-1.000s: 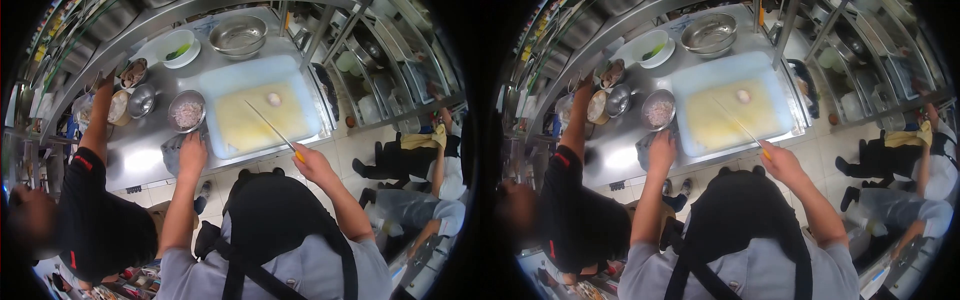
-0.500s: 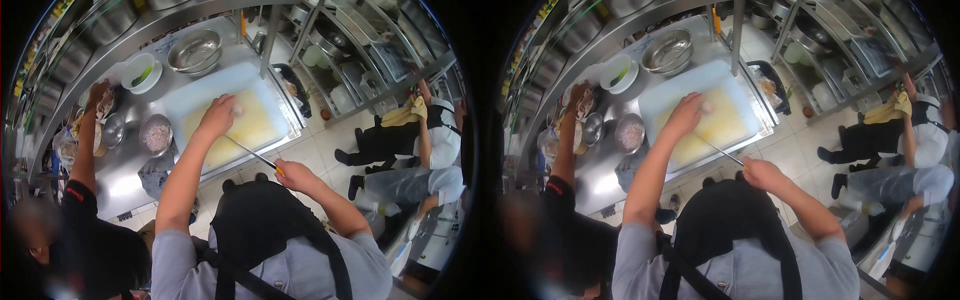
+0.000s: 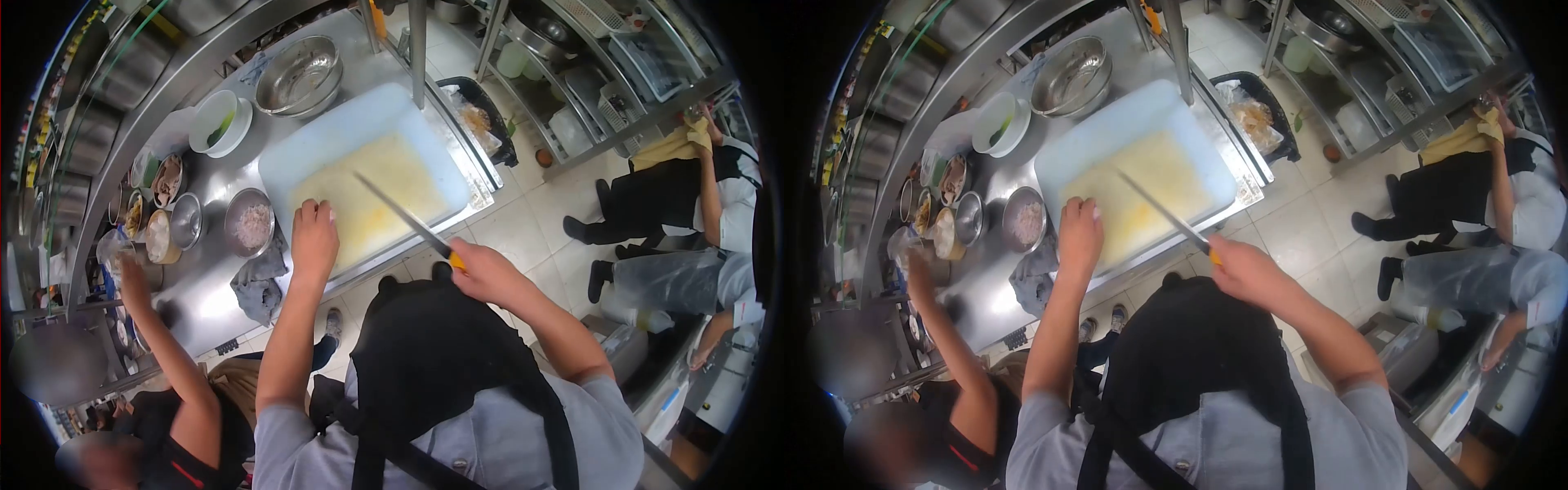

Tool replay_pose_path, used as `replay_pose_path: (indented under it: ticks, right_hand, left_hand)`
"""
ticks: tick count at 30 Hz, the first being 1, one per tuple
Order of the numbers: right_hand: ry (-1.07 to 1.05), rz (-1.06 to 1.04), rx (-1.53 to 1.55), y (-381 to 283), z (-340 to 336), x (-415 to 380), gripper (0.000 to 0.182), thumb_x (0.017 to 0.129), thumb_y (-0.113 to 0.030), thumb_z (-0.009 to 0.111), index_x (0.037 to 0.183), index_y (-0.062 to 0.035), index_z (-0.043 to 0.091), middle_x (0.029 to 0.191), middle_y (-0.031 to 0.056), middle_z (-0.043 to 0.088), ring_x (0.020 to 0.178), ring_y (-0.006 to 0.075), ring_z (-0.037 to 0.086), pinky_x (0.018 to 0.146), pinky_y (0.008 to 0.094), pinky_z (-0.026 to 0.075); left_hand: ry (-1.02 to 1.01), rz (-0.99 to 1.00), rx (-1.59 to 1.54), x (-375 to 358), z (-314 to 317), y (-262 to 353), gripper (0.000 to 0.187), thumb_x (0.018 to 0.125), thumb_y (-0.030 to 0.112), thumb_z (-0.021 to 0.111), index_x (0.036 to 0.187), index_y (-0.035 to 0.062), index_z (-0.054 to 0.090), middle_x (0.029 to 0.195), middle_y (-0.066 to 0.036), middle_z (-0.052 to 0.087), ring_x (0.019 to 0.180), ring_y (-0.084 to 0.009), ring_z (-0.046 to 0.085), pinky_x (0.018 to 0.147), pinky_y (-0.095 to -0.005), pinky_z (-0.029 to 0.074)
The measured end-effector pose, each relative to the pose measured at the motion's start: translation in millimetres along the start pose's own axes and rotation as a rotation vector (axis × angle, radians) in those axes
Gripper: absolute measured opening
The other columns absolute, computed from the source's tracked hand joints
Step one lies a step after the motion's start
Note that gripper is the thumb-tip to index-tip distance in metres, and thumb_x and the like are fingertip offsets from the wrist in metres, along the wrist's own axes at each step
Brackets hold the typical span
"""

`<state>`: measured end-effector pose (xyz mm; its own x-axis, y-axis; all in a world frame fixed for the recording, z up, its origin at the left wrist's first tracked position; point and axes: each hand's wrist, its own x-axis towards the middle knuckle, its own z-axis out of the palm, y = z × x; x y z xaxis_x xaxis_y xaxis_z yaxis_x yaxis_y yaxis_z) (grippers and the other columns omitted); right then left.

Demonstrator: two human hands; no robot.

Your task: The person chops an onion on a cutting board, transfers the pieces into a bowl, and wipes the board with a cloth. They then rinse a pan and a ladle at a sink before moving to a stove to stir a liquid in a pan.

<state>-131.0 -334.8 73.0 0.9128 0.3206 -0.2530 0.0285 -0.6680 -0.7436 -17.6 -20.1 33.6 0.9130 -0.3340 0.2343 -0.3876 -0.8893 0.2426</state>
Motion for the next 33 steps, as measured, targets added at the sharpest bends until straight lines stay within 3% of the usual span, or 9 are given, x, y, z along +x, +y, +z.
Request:
replay_pose_path:
  ticks: [4,6,8,11,17,21,23,27,33]
  right_hand:
    - [-0.282,0.007,0.074,-8,4,42,0.029,0.087,-0.013,0.061,0.109,0.0022,0.050,0.090,0.0252,0.065,0.085,0.0458,0.063,0.073,0.0491,0.051]
    - [-0.263,0.375,0.298,9,-4,48,0.027,0.087,-0.012,0.060,0.108,0.0034,0.051,0.089,0.0248,0.066,0.085,0.0467,0.063,0.074,0.0497,0.051]
    - [0.151,0.214,0.078,48,-8,43,0.032,0.088,-0.012,0.058,0.115,0.0040,0.052,0.086,0.0238,0.067,0.083,0.0448,0.065,0.074,0.0489,0.052]
    - [0.205,0.381,-0.086,20,-36,39,0.048,0.086,-0.015,0.061,0.130,0.0024,0.053,0.098,0.0295,0.067,0.090,0.0431,0.067,0.078,0.0452,0.055]
    - [-0.156,0.032,0.033,-22,23,46,0.027,0.086,-0.009,0.057,0.110,0.0019,0.051,0.086,0.0265,0.065,0.087,0.0480,0.064,0.076,0.0515,0.051]
    - [-0.076,-0.015,0.030,-23,35,35,0.029,0.086,-0.010,0.057,0.112,0.0023,0.053,0.085,0.0271,0.065,0.084,0.0438,0.066,0.076,0.0502,0.052]
    - [-0.057,0.166,0.060,-31,16,25,0.030,0.087,-0.012,0.058,0.113,0.0021,0.053,0.085,0.0268,0.065,0.085,0.0427,0.066,0.077,0.0496,0.052]
    - [-0.041,0.360,0.084,-20,5,9,0.032,0.091,-0.023,0.062,0.111,0.0013,0.056,0.088,0.0252,0.066,0.088,0.0413,0.067,0.078,0.0471,0.052]
    - [-0.236,-0.072,0.062,-30,72,50,0.034,0.094,-0.031,0.064,0.106,0.0003,0.060,0.095,0.0224,0.066,0.078,0.0366,0.067,0.071,0.0441,0.053]
  left_hand:
    - [0.009,-0.032,-0.128,-29,-2,8,0.033,0.085,0.004,0.065,0.117,-0.0013,0.058,0.122,-0.021,0.056,0.109,-0.0424,0.055,0.094,-0.0475,0.049]
    - [0.001,-0.008,-0.164,-31,-1,11,0.035,0.085,0.004,0.065,0.118,-0.0015,0.058,0.122,-0.021,0.056,0.110,-0.0431,0.055,0.095,-0.0481,0.049]
    - [0.000,-0.001,-0.201,-34,1,9,0.037,0.084,0.004,0.066,0.120,-0.0016,0.057,0.122,-0.022,0.057,0.111,-0.0437,0.055,0.095,-0.0486,0.049]
    - [-0.031,0.021,-0.152,-14,-1,0,0.043,0.082,0.005,0.069,0.123,-0.0032,0.055,0.114,-0.020,0.061,0.102,-0.0387,0.062,0.088,-0.0440,0.053]
    - [0.135,-0.546,-0.883,6,-32,-47,0.052,0.084,0.010,0.072,0.132,-0.0005,0.057,0.107,-0.013,0.067,0.080,-0.0209,0.066,0.074,-0.0307,0.055]
    - [0.027,-0.495,-0.623,-2,-8,-54,0.050,0.082,0.011,0.071,0.129,-0.0014,0.058,0.107,-0.015,0.066,0.086,-0.0274,0.068,0.079,-0.0361,0.056]
    - [0.056,-0.117,-0.076,-10,13,-60,0.050,0.079,0.011,0.069,0.127,-0.0006,0.058,0.106,-0.019,0.065,0.094,-0.0355,0.066,0.086,-0.0430,0.054]
    - [-0.036,-0.186,-0.083,0,-6,-53,0.044,0.078,0.011,0.069,0.120,0.0042,0.062,0.109,-0.020,0.065,0.100,-0.0384,0.065,0.090,-0.0437,0.053]
    - [0.055,-0.463,-0.547,32,-88,-52,0.044,0.080,0.013,0.070,0.122,0.0022,0.063,0.101,-0.015,0.068,0.088,-0.0273,0.067,0.082,-0.0366,0.054]
